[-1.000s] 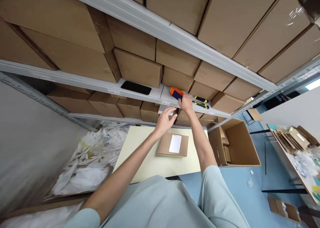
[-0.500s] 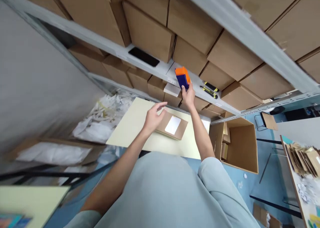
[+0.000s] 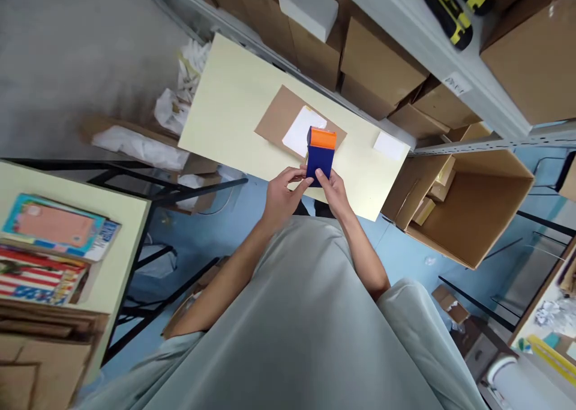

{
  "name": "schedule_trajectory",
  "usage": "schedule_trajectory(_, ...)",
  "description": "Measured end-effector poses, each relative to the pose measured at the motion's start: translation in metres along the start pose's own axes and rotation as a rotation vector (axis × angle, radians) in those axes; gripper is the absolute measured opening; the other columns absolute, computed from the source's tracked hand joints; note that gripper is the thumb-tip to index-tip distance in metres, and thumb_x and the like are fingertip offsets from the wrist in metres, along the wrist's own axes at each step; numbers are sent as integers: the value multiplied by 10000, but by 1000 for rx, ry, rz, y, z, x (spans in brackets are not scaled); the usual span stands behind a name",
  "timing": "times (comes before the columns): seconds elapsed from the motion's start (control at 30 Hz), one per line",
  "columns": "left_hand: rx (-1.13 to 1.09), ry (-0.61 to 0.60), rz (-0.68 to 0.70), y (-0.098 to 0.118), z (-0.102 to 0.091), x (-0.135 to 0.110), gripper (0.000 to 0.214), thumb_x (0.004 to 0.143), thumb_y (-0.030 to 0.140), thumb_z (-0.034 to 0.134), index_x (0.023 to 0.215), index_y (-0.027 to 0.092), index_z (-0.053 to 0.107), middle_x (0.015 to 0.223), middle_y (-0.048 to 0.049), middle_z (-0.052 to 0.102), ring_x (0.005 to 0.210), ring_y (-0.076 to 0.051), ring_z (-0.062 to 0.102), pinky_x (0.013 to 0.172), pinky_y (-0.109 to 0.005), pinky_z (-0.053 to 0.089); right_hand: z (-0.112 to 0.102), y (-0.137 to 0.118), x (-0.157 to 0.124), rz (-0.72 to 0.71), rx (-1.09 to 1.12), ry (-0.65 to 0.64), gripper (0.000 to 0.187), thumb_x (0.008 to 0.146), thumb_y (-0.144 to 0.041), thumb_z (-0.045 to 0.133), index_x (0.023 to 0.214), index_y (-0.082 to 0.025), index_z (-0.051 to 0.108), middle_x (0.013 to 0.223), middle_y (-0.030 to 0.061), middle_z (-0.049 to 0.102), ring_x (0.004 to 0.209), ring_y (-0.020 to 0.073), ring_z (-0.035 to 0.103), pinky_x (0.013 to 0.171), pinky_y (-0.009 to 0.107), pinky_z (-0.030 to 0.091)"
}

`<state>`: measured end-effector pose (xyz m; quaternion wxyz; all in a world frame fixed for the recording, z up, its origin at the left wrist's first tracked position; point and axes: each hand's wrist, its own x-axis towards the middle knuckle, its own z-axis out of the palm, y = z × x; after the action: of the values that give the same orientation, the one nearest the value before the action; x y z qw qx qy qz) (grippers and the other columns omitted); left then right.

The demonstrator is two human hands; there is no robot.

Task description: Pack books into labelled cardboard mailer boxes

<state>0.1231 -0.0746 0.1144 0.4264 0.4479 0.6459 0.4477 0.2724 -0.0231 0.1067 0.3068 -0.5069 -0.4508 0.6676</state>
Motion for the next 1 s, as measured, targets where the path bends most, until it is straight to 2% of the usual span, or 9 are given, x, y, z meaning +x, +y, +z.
schedule_trajectory(0.1, 96, -62, -3, -2, -2, -17, 317, 1092, 558, 739, 1079, 260, 846, 1120, -65, 840, 1030, -238, 778, 992, -409, 663, -12, 12, -14, 54, 23, -46, 752, 928, -937, 725, 1201, -240, 808, 1202, 95, 895, 1275, 324, 819, 1227, 541, 631)
schedule_trajectory(0.17, 121, -57, -11, -2, -5, -24, 301, 1090, 531, 745, 1155, 258, 851, 1104, -64, 836, 967, -223, 767, 955, -396, 661, -19, 18, -25, 57, 6, -74, 747, 910, -924, 762, 1197, -236, 807, 1190, 96, 896, 1213, 321, 835, 1185, 532, 653)
schedule_trajectory(0.27, 115, 32, 2, 5, -16, -28, 437, 1083, 537, 766, 1405, 242, 778, 1225, -88, 818, 1000, -204, 769, 955, -370, 662, -31, 24, -44, 39, -82, -88, 714, 950, -882, 760, 1271, -244, 797, 1210, 101, 890, 1173, 322, 843, 1141, 531, 668)
schedule_trajectory(0.37, 132, 69, 52, 22, -29, -25, 516, 1084, 580, 763, 1478, 248, 732, 1353, -110, 780, 1099, -203, 772, 970, -344, 664, -48, 28, -64, -33, -299, -92, 635, 1020, -846, 701, 1274, -272, 794, 1182, 96, 871, 1158, 335, 827, 1103, 540, 672)
schedule_trajectory(0.5, 178, -14, 120, 49, -41, -20, 407, 1079, 556, 775, 1341, 246, 809, 1289, -95, 787, 1034, -196, 768, 889, -317, 665, -72, 29, -82, -228, -613, -88, 612, 1069, -838, 627, 1145, -253, 788, 1055, 121, 825, 1038, 333, 782, 984, 524, 681)
schedule_trajectory(0.63, 209, -125, 168, 65, -44, -24, 325, 1050, 537, 816, 1201, 254, 864, 1154, -77, 806, 927, -194, 749, 809, -314, 661, -91, 23, -91, -391, -737, -135, 543, 1118, -766, 604, 1164, -254, 781, 1131, 134, 842, 1097, 327, 777, 1033, 513, 668)
schedule_trajectory(0.83, 207, -191, 197, 75, -40, -34, 255, 1073, 483, 795, 1119, 248, 884, 1088, -64, 813, 857, -181, 742, 779, -324, 651, -107, 15, -98, -525, -843, -201, 427, 1143, -654, 638, 1165, -251, 776, 1136, 131, 844, 1122, 336, 777, 1082, 551, 648)
schedule_trajectory(1.0, 179, -186, 157, 74, -40, -37, 218, 1024, 468, 869, 1023, 250, 856, 1045, -61, 796, 903, -210, 765, 810, -353, 669, -112, 14, -101, -530, -885, -256, 400, 1136, -636, 655, 1172, -255, 771, 1121, 129, 827, 1120, 352, 764, 1102, 586, 637)
